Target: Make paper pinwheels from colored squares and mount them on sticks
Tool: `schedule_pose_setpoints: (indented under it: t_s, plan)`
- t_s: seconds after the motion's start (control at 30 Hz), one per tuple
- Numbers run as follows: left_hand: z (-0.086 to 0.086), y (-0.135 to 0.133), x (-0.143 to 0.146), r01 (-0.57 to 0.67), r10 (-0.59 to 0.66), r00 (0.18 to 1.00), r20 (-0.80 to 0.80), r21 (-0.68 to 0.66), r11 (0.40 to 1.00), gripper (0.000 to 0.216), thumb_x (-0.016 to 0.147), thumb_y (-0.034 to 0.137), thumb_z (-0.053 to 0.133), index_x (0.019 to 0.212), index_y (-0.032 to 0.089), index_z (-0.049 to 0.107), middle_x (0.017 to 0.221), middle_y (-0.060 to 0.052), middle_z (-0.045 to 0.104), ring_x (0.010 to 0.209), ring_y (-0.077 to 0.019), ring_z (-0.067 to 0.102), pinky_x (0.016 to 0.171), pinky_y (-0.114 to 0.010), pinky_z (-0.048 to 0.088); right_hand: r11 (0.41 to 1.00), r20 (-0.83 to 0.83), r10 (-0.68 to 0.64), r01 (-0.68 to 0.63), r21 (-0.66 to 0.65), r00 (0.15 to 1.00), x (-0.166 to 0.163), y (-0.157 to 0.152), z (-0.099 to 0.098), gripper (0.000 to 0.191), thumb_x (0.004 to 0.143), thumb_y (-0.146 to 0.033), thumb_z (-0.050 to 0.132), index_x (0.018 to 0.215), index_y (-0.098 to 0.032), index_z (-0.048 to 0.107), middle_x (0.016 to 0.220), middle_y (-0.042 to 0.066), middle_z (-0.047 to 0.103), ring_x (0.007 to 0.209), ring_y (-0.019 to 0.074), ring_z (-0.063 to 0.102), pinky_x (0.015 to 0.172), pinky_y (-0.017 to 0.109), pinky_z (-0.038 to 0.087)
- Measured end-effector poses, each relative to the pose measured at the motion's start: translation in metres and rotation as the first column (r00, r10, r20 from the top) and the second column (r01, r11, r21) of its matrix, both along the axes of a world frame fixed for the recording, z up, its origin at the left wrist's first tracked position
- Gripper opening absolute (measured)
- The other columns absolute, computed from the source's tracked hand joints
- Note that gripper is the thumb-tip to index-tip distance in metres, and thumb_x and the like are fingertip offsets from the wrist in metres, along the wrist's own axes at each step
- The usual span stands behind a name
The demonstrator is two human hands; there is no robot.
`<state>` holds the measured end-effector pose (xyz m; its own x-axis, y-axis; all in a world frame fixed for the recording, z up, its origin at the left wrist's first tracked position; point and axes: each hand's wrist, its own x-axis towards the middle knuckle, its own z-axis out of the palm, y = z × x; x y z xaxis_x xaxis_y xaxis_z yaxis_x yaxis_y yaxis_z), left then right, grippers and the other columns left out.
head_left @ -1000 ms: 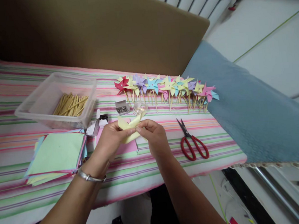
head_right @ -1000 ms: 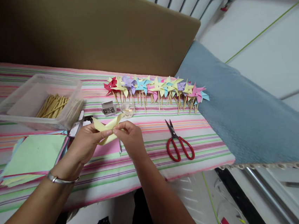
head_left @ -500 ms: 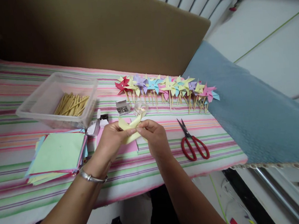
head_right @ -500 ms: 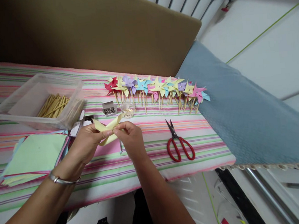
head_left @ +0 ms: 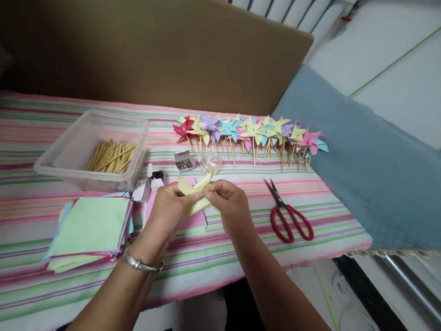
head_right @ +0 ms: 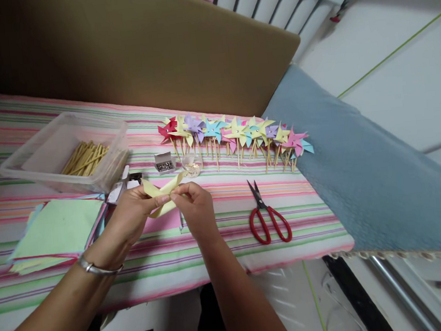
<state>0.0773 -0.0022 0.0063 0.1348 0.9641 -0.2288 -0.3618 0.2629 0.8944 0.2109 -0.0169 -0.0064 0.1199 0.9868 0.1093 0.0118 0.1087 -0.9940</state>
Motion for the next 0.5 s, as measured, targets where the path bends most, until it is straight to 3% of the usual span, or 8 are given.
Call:
schedule_pose_setpoints:
  t_s: [0.1,0.23,0.5]
  plan:
    - [-0.0003,-0.0008,0.0002,-0.004,0.004,1.000,0.029,-0.013,1.000,0.025,0.047,0.023,0.083,0.067,0.014,0.070,0.062,0.000,0.066,0.058,-0.0114,0.054,0.061,-0.025,0.042,1.000,0.031,0.000,0.000,0.004,1.000,0.0007,-0.0002,-0.0027,0.007,0.071,-0.025,0.067,0.071,-0.020,0.062,0.076,0.000,0.065,0.072,0.0153,0.058,0.070,0.029,0.044]
    - [0.0014,-0.0014,0.0000,-0.025,0.025,1.000,0.007,-0.015,1.000,0.021,0.047,0.025,0.082,0.060,0.014,0.069,0.056,0.001,0.061,0.051,-0.0096,0.049,0.055,-0.025,0.039,1.000,0.045,0.010,-0.010,0.003,0.999,0.0007,-0.0002,-0.0045,0.008,0.073,-0.026,0.067,0.072,-0.020,0.062,0.075,-0.001,0.064,0.071,0.0154,0.057,0.069,0.029,0.044]
    - [0.0021,-0.0007,-0.0002,-0.020,0.020,0.999,0.031,-0.030,0.999,0.029,0.042,0.030,0.084,0.057,0.013,0.067,0.055,0.001,0.059,0.051,-0.0097,0.048,0.054,-0.025,0.037,0.999,-0.037,0.036,-0.036,-0.014,0.999,-0.0024,-0.0002,-0.0028,0.009,0.072,-0.025,0.069,0.070,-0.020,0.062,0.075,0.000,0.064,0.071,0.0155,0.058,0.068,0.028,0.044]
